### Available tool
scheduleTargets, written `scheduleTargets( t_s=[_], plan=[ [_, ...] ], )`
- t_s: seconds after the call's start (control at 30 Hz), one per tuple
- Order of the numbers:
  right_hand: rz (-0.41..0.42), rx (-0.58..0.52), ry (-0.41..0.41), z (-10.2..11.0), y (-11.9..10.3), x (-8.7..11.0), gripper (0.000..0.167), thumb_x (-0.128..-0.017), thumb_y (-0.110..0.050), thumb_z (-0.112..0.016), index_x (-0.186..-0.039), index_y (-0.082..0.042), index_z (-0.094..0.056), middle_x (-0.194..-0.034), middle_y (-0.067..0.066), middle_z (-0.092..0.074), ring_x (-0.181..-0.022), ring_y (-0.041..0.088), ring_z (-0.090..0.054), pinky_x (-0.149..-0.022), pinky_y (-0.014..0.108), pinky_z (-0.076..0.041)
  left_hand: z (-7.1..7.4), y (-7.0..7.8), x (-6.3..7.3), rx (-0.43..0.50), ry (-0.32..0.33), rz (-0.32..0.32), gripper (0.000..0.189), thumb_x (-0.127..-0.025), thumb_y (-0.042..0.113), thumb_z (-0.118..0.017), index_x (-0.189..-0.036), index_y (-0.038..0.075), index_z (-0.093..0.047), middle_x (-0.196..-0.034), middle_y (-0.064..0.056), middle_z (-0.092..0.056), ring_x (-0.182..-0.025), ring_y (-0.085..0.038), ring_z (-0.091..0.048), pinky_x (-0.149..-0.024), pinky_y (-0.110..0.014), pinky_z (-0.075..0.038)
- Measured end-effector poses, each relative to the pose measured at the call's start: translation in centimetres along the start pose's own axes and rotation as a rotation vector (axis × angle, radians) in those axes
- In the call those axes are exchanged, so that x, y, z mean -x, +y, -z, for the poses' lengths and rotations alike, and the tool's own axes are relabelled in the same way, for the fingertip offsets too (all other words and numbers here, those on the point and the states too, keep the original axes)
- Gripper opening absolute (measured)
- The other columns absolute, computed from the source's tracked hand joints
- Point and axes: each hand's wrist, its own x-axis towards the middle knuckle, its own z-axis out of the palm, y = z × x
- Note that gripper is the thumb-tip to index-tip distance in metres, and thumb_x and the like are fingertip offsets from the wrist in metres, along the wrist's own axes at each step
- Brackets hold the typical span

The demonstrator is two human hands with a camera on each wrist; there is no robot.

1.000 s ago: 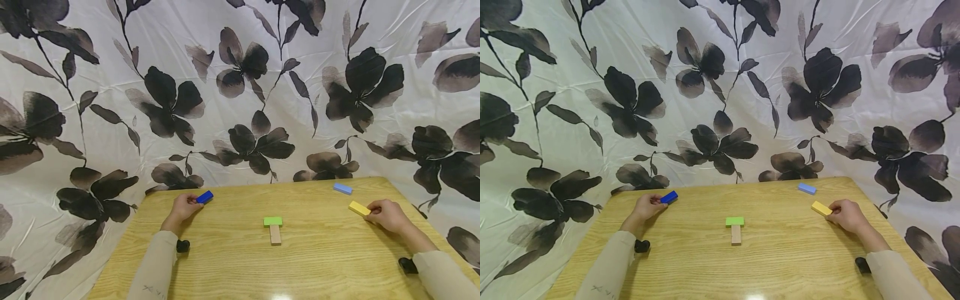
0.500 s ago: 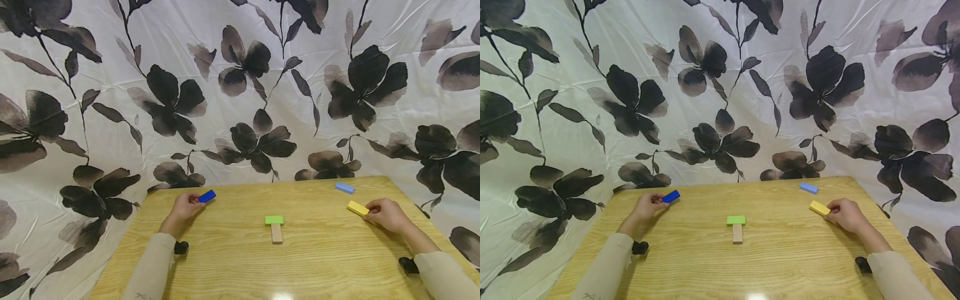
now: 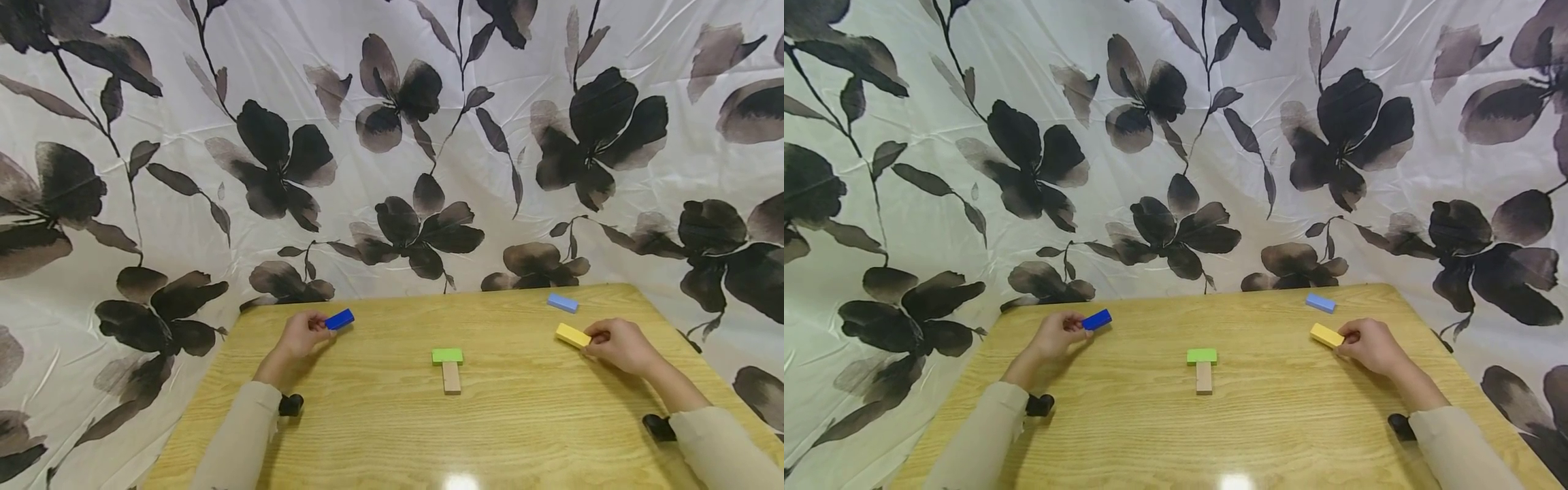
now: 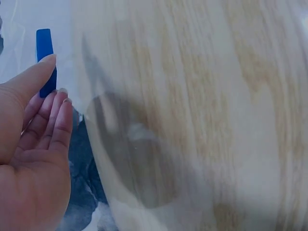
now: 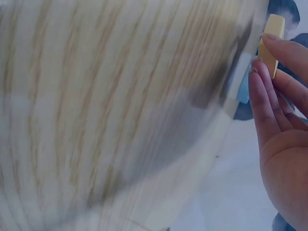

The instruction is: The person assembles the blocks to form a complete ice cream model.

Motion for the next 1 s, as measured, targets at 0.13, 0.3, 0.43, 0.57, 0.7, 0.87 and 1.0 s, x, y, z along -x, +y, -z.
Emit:
scheduleTargets(
  t_s=[0.13, 0.3, 0.43, 0.57, 0.7, 0.87, 1.0],
  plan=[
    [0.013, -0.02, 0.005, -0.2, -0.5, -0.2, 0.033, -0.079, -0.008, -0.086, -0.102, 0.013, -0.072, -0.086, 0.01, -0.072, -0.073, 0.008, -0.061, -0.062, 0.023, -0.051, 0.1, 0.5, -0.1, 0.008, -0.012, -0.01, 0.033, -0.089, 0.004, -0.078, -0.116, -0.013, -0.067, -0.094, -0.016, -0.068, -0.085, -0.024, -0.063, -0.074, -0.028, -0.052],
    [0.011, -0.044, -0.003, -0.6, -1.3, -0.5, 0.032, -0.079, -0.004, -0.084, -0.103, 0.014, -0.071, -0.086, 0.011, -0.072, -0.074, 0.01, -0.061, -0.061, 0.023, -0.051, -0.3, 1.1, -0.1, 0.029, -0.039, -0.016, 0.034, -0.089, 0.004, -0.078, -0.117, -0.012, -0.067, -0.096, -0.016, -0.067, -0.086, -0.024, -0.063, -0.076, -0.031, -0.053],
    [0.016, -0.053, -0.008, -0.9, -2.1, -0.8, 0.032, -0.079, -0.004, -0.084, -0.102, 0.014, -0.071, -0.085, 0.009, -0.071, -0.074, 0.012, -0.06, -0.061, 0.023, -0.05, -0.7, 1.4, -0.2, 0.042, -0.047, -0.03, 0.034, -0.089, 0.002, -0.077, -0.117, -0.013, -0.066, -0.097, -0.016, -0.067, -0.086, -0.023, -0.063, -0.076, -0.03, -0.053],
    [0.037, -0.055, -0.011, -1.4, -2.8, -1.0, 0.032, -0.079, -0.005, -0.085, -0.101, 0.013, -0.072, -0.085, 0.009, -0.07, -0.074, 0.013, -0.06, -0.061, 0.024, -0.05, -0.9, 1.8, -0.2, 0.042, -0.044, -0.055, 0.031, -0.089, 0.0, -0.077, -0.115, -0.013, -0.067, -0.095, -0.016, -0.066, -0.083, -0.022, -0.063, -0.074, -0.028, -0.053],
    [0.051, -0.059, -0.019, -1.6, -3.3, -1.3, 0.032, -0.079, -0.006, -0.086, -0.101, 0.013, -0.072, -0.087, 0.011, -0.07, -0.075, 0.015, -0.06, -0.061, 0.024, -0.051, -1.0, 2.1, -0.1, 0.039, -0.047, -0.074, 0.03, -0.089, 0.0, -0.078, -0.113, -0.012, -0.068, -0.095, -0.016, -0.066, -0.083, -0.022, -0.063, -0.074, -0.03, -0.054],
    [0.063, -0.06, -0.033, -1.9, -3.7, -1.5, 0.032, -0.08, -0.005, -0.085, -0.102, 0.013, -0.072, -0.088, 0.011, -0.07, -0.076, 0.016, -0.061, -0.062, 0.025, -0.052, -1.3, 2.3, 0.0, 0.045, -0.052, -0.076, 0.029, -0.089, 0.0, -0.077, -0.113, -0.013, -0.068, -0.095, -0.016, -0.067, -0.083, -0.023, -0.063, -0.075, -0.035, -0.054],
    [0.077, -0.065, -0.041, -2.2, -4.2, -1.6, 0.03, -0.079, -0.005, -0.085, -0.101, 0.012, -0.072, -0.088, 0.011, -0.07, -0.076, 0.016, -0.062, -0.063, 0.025, -0.052, -1.5, 2.3, 0.1, 0.049, -0.052, -0.073, 0.028, -0.089, 0.0, -0.078, -0.113, -0.011, -0.068, -0.095, -0.016, -0.067, -0.084, -0.027, -0.064, -0.076, -0.037, -0.055]
  ],
)
